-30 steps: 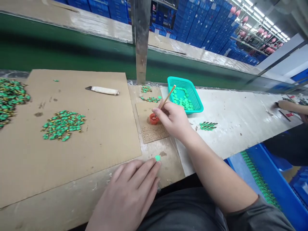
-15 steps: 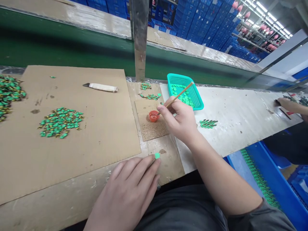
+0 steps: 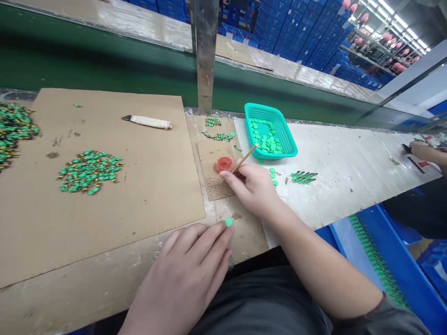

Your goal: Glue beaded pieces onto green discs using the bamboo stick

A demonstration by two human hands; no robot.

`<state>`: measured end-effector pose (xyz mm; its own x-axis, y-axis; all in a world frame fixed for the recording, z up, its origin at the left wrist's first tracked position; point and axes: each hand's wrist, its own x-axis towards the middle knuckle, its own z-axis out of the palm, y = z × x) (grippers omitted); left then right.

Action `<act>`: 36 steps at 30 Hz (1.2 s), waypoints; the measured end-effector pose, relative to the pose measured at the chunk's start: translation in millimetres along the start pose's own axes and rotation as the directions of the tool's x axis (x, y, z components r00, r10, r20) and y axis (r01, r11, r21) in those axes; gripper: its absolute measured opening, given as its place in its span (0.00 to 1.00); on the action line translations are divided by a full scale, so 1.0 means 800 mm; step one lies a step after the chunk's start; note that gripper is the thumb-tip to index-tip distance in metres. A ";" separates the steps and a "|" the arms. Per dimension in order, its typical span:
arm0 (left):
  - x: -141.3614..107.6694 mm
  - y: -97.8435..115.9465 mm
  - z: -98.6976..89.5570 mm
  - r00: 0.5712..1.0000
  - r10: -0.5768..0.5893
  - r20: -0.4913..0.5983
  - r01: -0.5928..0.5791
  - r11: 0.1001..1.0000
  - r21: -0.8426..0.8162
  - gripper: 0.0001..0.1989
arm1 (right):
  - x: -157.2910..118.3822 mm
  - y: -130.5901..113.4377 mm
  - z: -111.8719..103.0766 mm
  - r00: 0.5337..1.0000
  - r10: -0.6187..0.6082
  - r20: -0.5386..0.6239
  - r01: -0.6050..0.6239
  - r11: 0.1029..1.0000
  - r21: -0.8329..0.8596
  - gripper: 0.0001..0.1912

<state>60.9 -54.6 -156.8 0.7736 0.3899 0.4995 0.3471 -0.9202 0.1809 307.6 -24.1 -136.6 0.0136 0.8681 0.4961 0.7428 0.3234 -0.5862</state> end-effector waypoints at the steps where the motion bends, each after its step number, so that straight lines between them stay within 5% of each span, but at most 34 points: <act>1: 0.000 0.000 0.000 1.000 -0.001 0.001 0.001 1.000 0.000 0.19 | 0.000 0.000 0.000 1.000 -0.003 -0.003 0.003 1.000 0.002 0.21; 8: -0.002 -0.001 0.001 1.000 0.001 0.005 -0.001 1.000 0.018 0.18 | 0.000 0.001 0.004 1.000 0.006 -0.003 -0.006 1.000 -0.001 0.22; 14: -0.001 0.000 0.001 1.000 -0.004 0.000 0.004 1.000 0.000 0.19 | -0.005 -0.021 -0.016 0.989 -0.001 -0.146 0.012 0.997 0.072 0.15; 17: 0.000 0.001 0.001 1.000 -0.008 -0.006 0.008 1.000 -0.009 0.18 | -0.030 -0.040 -0.025 0.977 0.117 -0.179 -0.093 0.986 0.141 0.12; 23: -0.002 0.001 0.000 1.000 0.015 0.028 -0.014 1.000 -0.023 0.18 | -0.098 -0.062 -0.017 0.951 0.300 -0.070 -0.265 0.914 0.307 0.11; 36: 0.000 0.001 -0.002 0.999 0.022 0.038 -0.022 1.000 -0.021 0.18 | -0.104 -0.059 -0.013 0.987 0.157 -0.040 -0.145 0.968 0.206 0.12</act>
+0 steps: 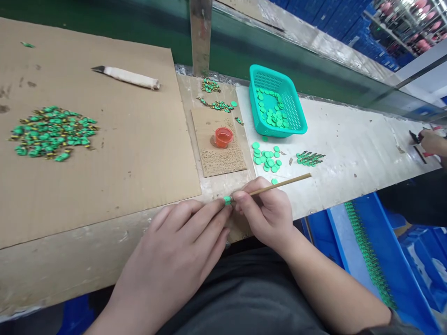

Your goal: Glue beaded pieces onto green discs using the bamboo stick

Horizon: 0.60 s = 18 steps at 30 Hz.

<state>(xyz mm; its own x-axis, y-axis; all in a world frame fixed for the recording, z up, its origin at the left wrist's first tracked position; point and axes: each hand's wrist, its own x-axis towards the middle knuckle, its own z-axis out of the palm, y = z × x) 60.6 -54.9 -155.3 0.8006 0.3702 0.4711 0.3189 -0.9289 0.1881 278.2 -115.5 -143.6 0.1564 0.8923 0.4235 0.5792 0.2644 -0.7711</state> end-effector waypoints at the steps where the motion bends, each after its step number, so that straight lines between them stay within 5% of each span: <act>1: 0.000 0.000 0.000 1.000 -0.001 0.000 0.001 1.000 -0.001 0.18 | 0.000 0.000 0.000 1.000 0.003 0.000 -0.003 1.000 -0.005 0.12; 14: -0.003 0.000 0.003 1.000 -0.016 0.004 0.016 0.999 -0.034 0.20 | 0.001 -0.002 -0.002 1.000 0.009 0.030 -0.008 1.000 -0.030 0.13; 18: -0.002 0.000 0.003 1.000 -0.013 -0.002 0.013 1.000 -0.014 0.18 | -0.004 -0.001 0.000 0.993 0.021 -0.117 -0.017 0.999 0.036 0.12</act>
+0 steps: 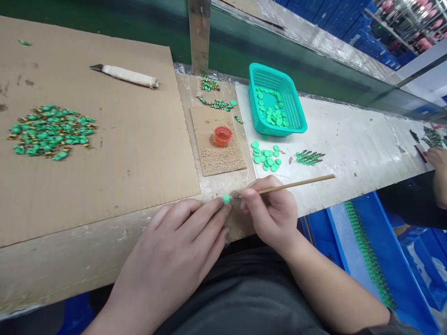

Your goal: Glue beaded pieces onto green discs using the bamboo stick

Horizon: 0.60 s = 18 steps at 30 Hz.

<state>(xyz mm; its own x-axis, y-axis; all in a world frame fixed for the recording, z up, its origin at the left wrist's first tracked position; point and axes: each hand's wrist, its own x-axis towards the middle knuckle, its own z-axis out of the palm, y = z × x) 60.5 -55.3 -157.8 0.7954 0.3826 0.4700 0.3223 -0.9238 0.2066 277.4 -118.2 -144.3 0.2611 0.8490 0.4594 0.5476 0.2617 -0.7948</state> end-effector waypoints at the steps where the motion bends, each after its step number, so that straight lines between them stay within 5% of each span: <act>1: 0.000 0.000 0.000 1.000 -0.001 0.000 0.001 1.000 0.007 0.17 | -0.001 0.000 0.000 0.998 0.008 -0.055 -0.007 1.000 0.028 0.12; 6: 0.002 0.000 -0.003 1.000 -0.008 0.014 0.007 1.000 0.015 0.16 | -0.007 0.001 -0.008 0.988 0.079 -0.136 -0.059 0.988 0.141 0.08; 11: 0.002 -0.001 -0.004 0.999 -0.033 0.018 0.032 0.999 0.012 0.16 | -0.012 0.002 -0.024 0.995 0.074 0.071 -0.079 0.994 0.073 0.08; 18: 0.009 -0.001 -0.007 1.000 -0.020 -0.006 0.019 0.999 -0.036 0.16 | -0.002 0.006 -0.019 0.950 -0.110 0.292 0.135 0.989 -0.067 0.08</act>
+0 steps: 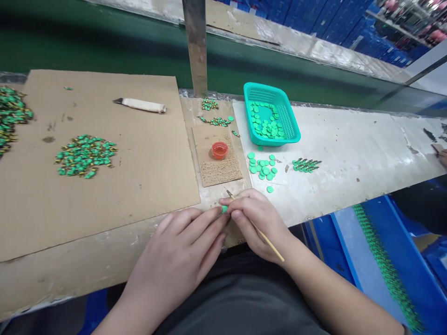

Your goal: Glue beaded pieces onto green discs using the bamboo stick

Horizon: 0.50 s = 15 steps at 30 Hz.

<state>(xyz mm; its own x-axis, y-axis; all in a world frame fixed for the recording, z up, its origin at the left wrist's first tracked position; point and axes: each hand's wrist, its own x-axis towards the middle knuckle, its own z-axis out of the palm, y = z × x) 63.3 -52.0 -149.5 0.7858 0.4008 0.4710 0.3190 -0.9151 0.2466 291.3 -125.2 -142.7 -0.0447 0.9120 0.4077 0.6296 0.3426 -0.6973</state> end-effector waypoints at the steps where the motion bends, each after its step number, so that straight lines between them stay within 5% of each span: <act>1: 0.001 0.000 -0.001 1.000 0.001 -0.004 -0.001 1.000 -0.009 0.15 | 0.000 0.000 0.000 1.000 0.004 0.003 -0.004 1.000 0.001 0.08; 15: -0.008 -0.001 0.001 0.990 -0.128 -0.054 0.126 0.991 -0.038 0.13 | -0.019 0.003 -0.002 0.999 -0.025 -0.045 0.027 0.999 0.033 0.09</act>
<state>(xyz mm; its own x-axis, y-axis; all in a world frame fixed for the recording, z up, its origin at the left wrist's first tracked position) 58.2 -53.8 -153.2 0.7088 0.5163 0.4806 0.3950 -0.8550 0.3359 294.4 -138.3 -149.5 -0.0257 0.8921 0.4511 0.6021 0.3741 -0.7054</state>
